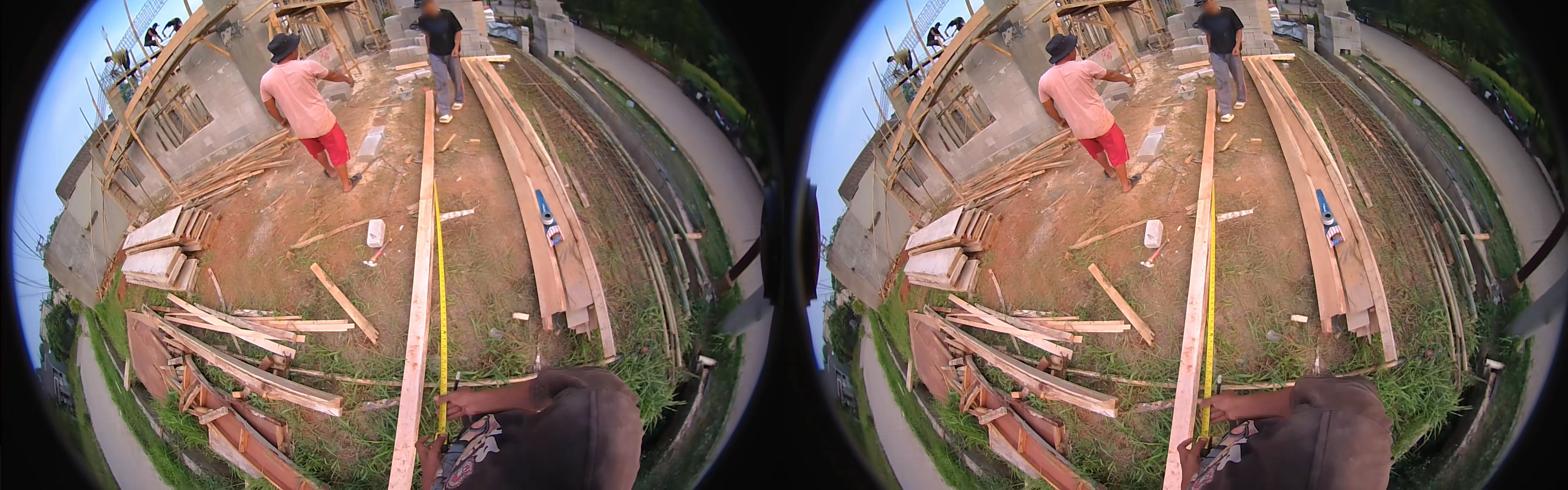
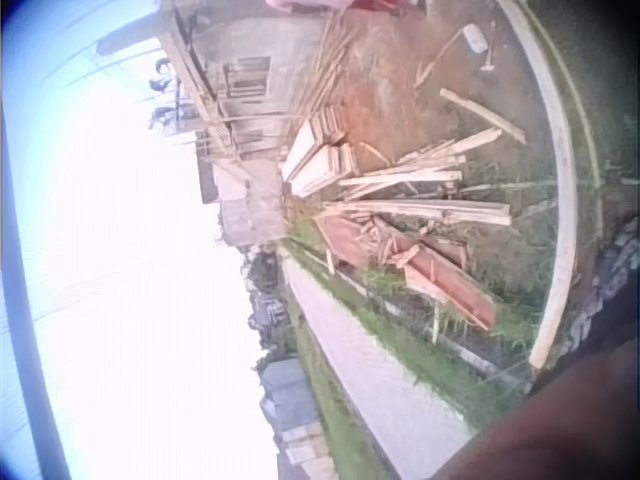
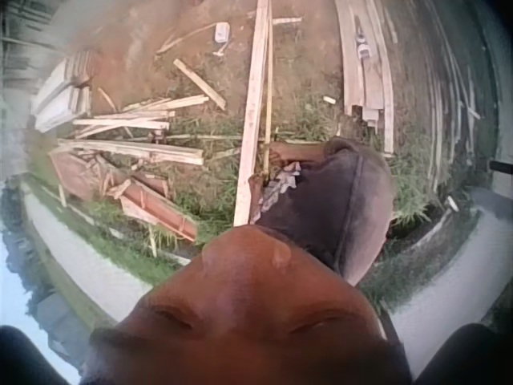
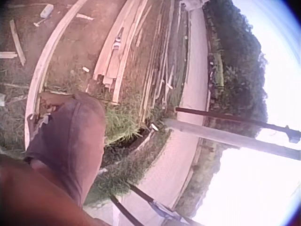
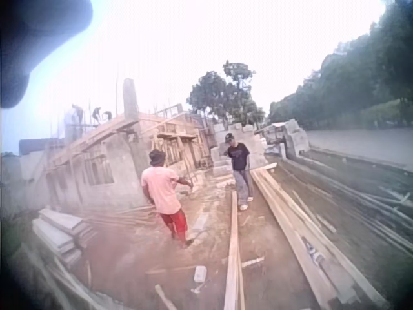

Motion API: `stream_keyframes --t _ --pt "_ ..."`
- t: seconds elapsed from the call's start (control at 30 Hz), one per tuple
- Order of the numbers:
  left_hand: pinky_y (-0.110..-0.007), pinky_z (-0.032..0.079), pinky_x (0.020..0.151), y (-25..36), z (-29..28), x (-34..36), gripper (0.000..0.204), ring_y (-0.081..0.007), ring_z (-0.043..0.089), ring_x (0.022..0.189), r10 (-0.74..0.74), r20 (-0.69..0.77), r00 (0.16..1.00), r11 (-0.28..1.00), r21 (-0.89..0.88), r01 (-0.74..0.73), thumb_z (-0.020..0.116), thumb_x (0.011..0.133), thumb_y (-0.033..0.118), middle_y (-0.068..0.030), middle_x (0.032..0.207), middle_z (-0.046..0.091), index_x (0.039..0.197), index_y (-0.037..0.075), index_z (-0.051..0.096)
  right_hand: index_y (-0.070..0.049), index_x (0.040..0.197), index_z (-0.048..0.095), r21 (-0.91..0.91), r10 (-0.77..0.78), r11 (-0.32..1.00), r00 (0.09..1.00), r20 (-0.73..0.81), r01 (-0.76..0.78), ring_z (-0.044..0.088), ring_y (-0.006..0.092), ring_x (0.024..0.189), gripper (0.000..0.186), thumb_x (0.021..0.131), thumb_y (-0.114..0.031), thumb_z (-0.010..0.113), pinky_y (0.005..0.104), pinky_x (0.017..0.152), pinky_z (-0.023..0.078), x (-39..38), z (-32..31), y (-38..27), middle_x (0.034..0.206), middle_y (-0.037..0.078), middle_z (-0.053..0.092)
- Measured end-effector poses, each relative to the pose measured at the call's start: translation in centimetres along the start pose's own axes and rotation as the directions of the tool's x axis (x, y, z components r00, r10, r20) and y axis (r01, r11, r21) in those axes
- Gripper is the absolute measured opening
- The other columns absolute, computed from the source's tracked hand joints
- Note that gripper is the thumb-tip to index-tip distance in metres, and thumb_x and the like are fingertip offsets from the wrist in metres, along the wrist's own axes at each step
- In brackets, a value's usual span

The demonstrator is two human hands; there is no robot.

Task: The person measures a long wooden plank with a tape measure and marks it with a pencil. They then use a hand saw to cut the plank along the marked line while another person holds the wood steady.

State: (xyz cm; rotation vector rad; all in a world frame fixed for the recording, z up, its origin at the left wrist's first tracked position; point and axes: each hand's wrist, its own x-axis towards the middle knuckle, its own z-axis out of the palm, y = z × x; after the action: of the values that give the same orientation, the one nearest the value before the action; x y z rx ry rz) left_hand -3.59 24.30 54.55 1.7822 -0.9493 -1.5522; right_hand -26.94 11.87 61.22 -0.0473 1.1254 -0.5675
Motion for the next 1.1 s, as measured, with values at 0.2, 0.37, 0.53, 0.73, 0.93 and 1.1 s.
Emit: stream_keyframes --t 0.2,0.37,0.53,0.73,0.93,1.1 --pt "-0.030 0.041 0.067 -0.3 -2.3 -3.7 0.037 -0.0152 0.054 0.086 0.533 0.218 0.817 0.765 0.288 -0.576 0.079 0.091 0.011 -0.0167 0.130 0.044 0.127 0.010 0.070 0.013 0.108 0.066 0.104 -0.332 0.921 0.895 -0.297 0.375 0.078 0.0283 0.079 0.033 0.093 -0.014 0.078 0.0352 0.070 0.067 6.6 -1.1 -7.0 0.097 0.021 0.076" --pt "-0.029 0.045 0.069 3.7 -1.0 -4.4 0.058 -0.0176 0.061 0.085 -0.066 0.119 0.991 0.981 -0.173 0.086 0.081 0.091 0.018 -0.0154 0.114 0.059 0.135 0.005 0.045 0.009 0.115 0.063 0.107 -0.134 0.983 0.980 -0.149 0.151 0.078 0.0284 0.088 0.039 0.092 -0.017 0.080 0.0367 0.078 0.067 3.0 0.3 -1.3 0.101 0.021 0.076" --pt "-0.028 0.047 0.069 6.5 0.4 -7.1 0.071 -0.0183 0.064 0.088 -0.173 0.028 0.985 0.961 -0.216 0.175 0.085 0.088 0.020 -0.0162 0.110 0.064 0.138 0.003 0.038 0.003 0.117 0.064 0.330 -0.419 0.779 0.835 -0.356 0.532 0.077 0.0276 0.096 0.035 0.094 -0.020 0.078 0.0347 0.082 0.066 5.7 -2.0 -8.0 0.110 0.023 0.075" --pt "-0.028 0.047 0.068 9.7 1.7 -7.1 0.070 -0.0167 0.062 0.084 -0.178 0.053 0.983 0.947 -0.261 0.186 0.083 0.089 0.020 -0.0146 0.104 0.064 0.139 0.005 0.036 0.004 0.119 0.063 0.099 -0.029 0.994 0.997 -0.077 0.037 0.077 0.0294 0.099 0.038 0.095 -0.022 0.078 0.0384 0.087 0.065 -1.7 0.6 1.3 0.114 0.024 0.074" --pt "-0.029 0.048 0.069 9.3 1.8 -8.0 0.063 -0.0162 0.061 0.080 -0.175 0.052 0.983 0.963 -0.201 0.182 0.077 0.093 0.019 -0.0110 0.094 0.065 0.138 0.006 0.035 0.005 0.118 0.063 0.082 -0.420 0.890 0.877 -0.235 0.448 0.077 0.0279 0.096 0.039 0.095 -0.021 0.078 0.0360 0.079 0.067 1.2 -0.7 -6.3 0.107 0.022 0.075" --pt "-0.027 0.043 0.064 6.3 1.3 -5.5 0.066 -0.0150 0.060 0.079 -0.123 0.061 0.991 0.940 -0.312 0.136 0.080 0.091 0.019 -0.0172 0.109 0.065 0.138 0.005 0.036 0.004 0.117 0.065 -0.139 -0.151 0.979 0.989 -0.001 0.149 0.078 0.0260 0.094 0.038 0.094 -0.023 0.079 0.0312 0.080 0.065 -3.2 1.0 -0.6 0.106 0.020 0.076"
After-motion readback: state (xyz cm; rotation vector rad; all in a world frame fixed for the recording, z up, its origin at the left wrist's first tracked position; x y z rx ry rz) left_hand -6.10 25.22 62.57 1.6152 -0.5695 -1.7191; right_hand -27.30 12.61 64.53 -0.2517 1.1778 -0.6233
